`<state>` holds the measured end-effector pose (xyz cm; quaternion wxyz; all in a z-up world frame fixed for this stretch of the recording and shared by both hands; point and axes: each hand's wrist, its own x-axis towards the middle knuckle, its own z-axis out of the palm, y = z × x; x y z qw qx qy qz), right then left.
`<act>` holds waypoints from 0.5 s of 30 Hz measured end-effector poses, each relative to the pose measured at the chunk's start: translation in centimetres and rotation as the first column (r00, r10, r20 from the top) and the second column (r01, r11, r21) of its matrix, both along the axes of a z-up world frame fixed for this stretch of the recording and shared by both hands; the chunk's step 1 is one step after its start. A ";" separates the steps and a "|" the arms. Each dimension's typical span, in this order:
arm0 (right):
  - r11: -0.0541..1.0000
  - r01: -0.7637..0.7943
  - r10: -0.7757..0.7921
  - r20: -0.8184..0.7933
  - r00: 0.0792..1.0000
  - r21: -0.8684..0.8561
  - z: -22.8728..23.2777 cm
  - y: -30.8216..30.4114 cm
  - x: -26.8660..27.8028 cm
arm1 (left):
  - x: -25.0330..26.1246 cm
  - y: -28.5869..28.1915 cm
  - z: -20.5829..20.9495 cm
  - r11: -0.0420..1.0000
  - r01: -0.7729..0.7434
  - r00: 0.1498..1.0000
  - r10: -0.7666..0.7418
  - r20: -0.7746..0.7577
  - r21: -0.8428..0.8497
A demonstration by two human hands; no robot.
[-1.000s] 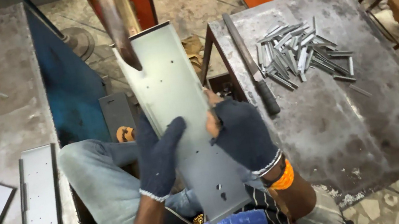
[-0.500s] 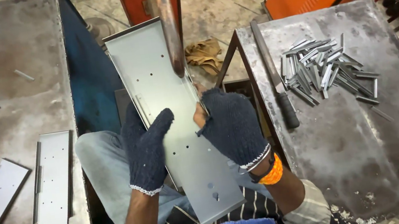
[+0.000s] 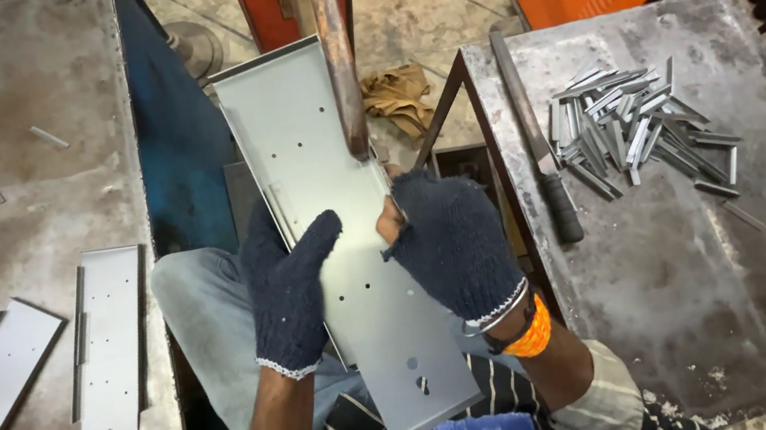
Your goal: Spot welding small metal brackets onto a base metal plate at an industrial workstation.
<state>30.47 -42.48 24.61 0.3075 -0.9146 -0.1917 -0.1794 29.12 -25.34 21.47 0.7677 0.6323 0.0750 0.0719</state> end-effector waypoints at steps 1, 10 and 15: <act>1.000 -0.002 0.002 -0.002 1.000 0.003 -0.1 0.0 -0.1 | -0.1 0.0 0.0 1.000 -0.002 1.000 0.002 -0.002 0.003; 1.000 -0.003 0.003 -0.012 1.000 -0.015 0.1 0.5 0.0 | 0.1 0.2 -0.9 0.998 -0.041 0.999 0.040 -0.012 -0.050; 0.998 0.042 -0.044 -0.032 0.999 -0.039 0.0 0.4 0.2 | 1.0 0.3 0.2 0.994 0.015 0.999 -0.012 0.030 -0.104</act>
